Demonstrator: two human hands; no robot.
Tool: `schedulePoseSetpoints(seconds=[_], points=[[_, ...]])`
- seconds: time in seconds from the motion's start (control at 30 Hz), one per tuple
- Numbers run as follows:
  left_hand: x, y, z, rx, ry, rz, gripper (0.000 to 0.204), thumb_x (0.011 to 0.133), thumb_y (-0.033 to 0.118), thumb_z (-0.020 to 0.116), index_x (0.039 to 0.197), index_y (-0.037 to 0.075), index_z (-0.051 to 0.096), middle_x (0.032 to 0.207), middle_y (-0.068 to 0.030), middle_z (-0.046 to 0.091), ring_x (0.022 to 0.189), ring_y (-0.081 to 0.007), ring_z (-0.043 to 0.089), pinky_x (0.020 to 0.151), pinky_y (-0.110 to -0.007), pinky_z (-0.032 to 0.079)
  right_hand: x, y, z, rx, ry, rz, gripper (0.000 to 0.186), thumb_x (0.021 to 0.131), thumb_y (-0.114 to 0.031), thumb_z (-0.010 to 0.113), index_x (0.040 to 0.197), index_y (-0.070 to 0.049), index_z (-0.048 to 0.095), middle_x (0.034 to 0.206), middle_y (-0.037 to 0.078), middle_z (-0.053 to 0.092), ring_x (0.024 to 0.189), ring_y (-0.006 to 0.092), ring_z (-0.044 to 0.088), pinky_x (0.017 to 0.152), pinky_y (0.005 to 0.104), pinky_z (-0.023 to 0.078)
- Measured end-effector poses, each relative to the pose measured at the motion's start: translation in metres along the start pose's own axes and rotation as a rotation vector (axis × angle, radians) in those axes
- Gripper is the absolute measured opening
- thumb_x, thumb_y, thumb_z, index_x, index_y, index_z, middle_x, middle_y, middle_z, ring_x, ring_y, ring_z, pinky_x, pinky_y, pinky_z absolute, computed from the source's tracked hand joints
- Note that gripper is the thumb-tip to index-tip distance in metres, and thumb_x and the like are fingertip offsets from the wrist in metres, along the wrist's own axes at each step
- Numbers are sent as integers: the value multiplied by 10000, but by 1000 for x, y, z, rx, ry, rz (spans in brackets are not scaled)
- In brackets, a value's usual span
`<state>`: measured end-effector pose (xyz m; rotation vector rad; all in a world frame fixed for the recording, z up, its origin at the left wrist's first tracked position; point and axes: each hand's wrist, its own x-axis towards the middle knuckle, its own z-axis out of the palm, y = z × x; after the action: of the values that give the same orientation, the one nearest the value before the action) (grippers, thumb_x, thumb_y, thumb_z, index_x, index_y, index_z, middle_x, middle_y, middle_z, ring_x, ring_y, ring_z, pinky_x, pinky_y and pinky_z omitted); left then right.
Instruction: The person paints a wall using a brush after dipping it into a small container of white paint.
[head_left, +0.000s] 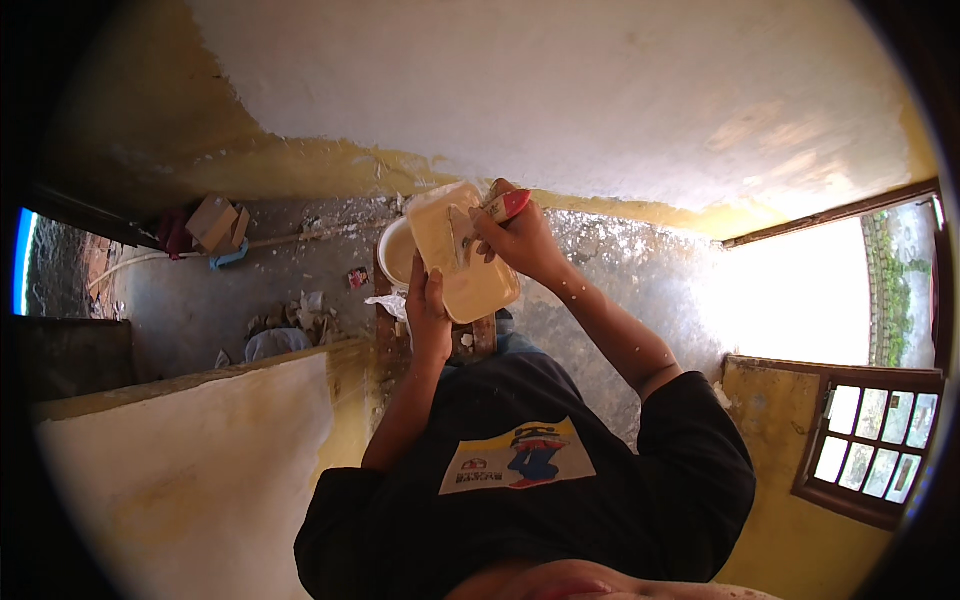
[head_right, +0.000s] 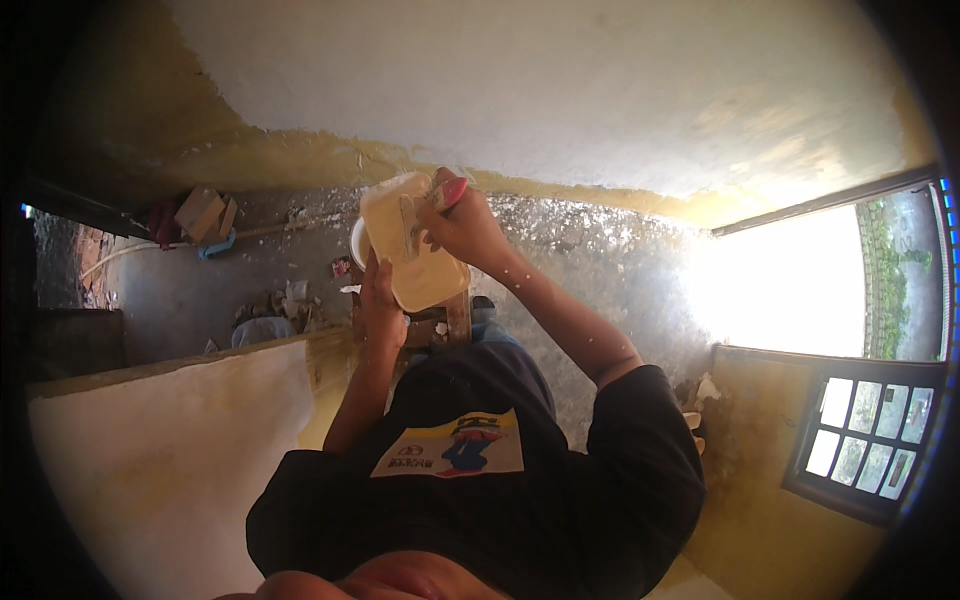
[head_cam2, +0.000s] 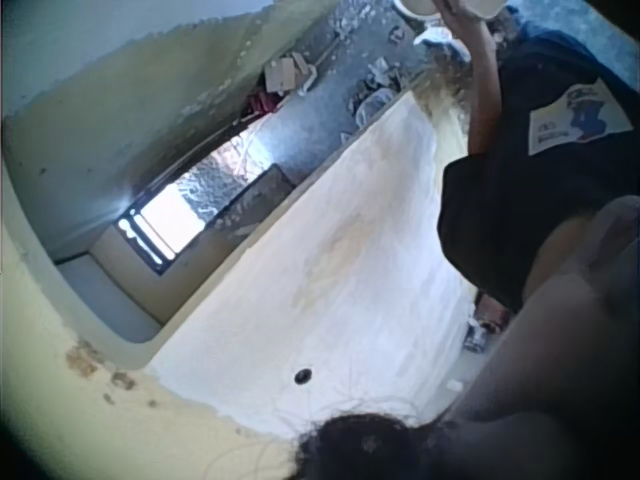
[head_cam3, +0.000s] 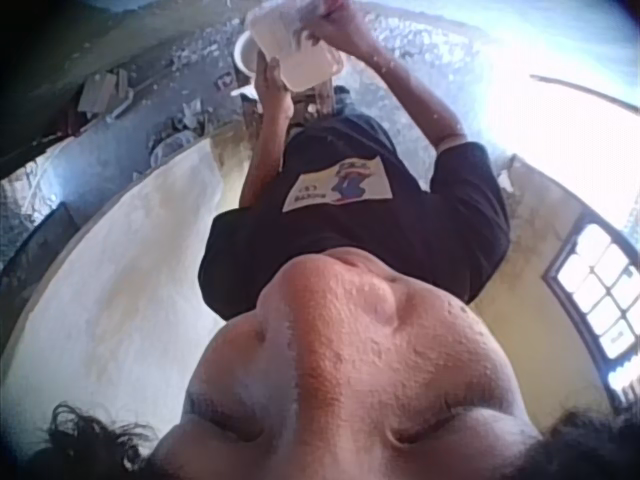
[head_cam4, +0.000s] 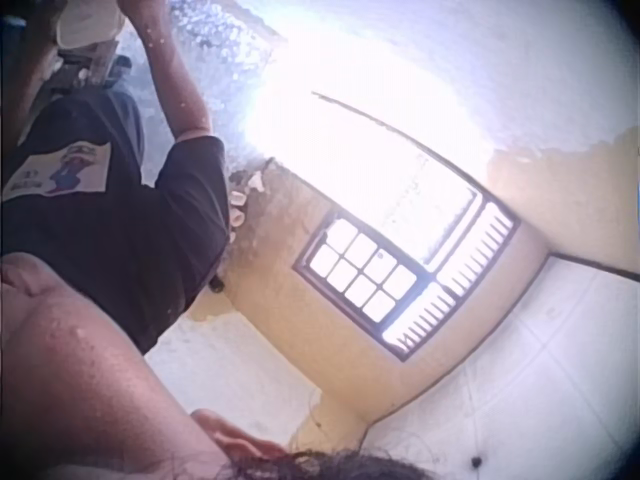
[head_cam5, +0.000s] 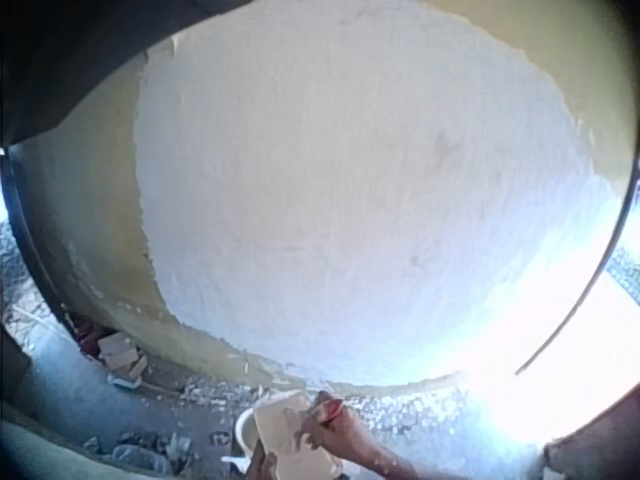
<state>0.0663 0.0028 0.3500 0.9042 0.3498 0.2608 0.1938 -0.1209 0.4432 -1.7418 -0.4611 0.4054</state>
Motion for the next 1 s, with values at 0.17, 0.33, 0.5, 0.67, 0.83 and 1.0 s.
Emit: schedulePoseSetpoints(seconds=[0.17, 0.33, 0.5, 0.67, 0.83, 1.0], points=[[6, -4, -9, -44, 27, -7, 589, 1086, 268, 515, 1591, 26, 331, 1449, -104, 533, 1259, -185, 572, 1025, -344, 503, -14, -12, -1, -84, -200, 36, 210, 999, -171, 650, 1016, -9, 518, 760, 65, 682, 635, 114, 694, 535, 273, 556], [6, 1, -8, -61, 55, -38, 608, 1083, 261, 525, 1598, 21, 308, 1461, -117, 526, 1264, -193, 573, 1026, -345, 504, -23, -26, -7, -235, -260, 44, 220, 990, -179, 664, 1039, -9, 533, 788, 59, 699, 661, 108, 705, 564, 280, 562], [1, -1, -3, 0, 29, -30, 646, 1082, 253, 527, 1621, 30, 250, 1482, -134, 510, 1273, -205, 567, 1028, -354, 502, -19, -14, 0, -193, -190, -82, 232, 993, -192, 668, 1039, -6, 536, 799, 60, 709, 679, 109, 712, 595, 275, 570], [-5, -3, -3, 3, -44, 4, 662, 1077, 254, 531, 1627, 33, 236, 1493, -134, 496, 1289, -207, 554, 1030, -350, 499, -4, -7, 5, -196, -129, -153, 260, 991, -209, 676, 1057, 3, 541, 796, 72, 716, 693, 117, 719, 602, 282, 572], [-5, -1, -1, 6, -28, 27, 661, 1072, 261, 534, 1630, 53, 245, 1511, -119, 476, 1312, -206, 534, 1038, -353, 494, 0, -2, 9, -368, -67, -276, 273, 952, -206, 714, 1041, -12, 544, 799, 129, 709, 688, 202, 733, 612, 317, 572], [2, -1, -4, 14, -9, 88, 649, 1072, 289, 536, 1623, 66, 275, 1525, -101, 459, 1324, -200, 519, 1052, -358, 484, -5, -10, 5, -536, -89, -574, 224, 896, -179, 727, 937, -51, 548, 818, 131, 646, 709, 340, 686, 631, 413, 555]])
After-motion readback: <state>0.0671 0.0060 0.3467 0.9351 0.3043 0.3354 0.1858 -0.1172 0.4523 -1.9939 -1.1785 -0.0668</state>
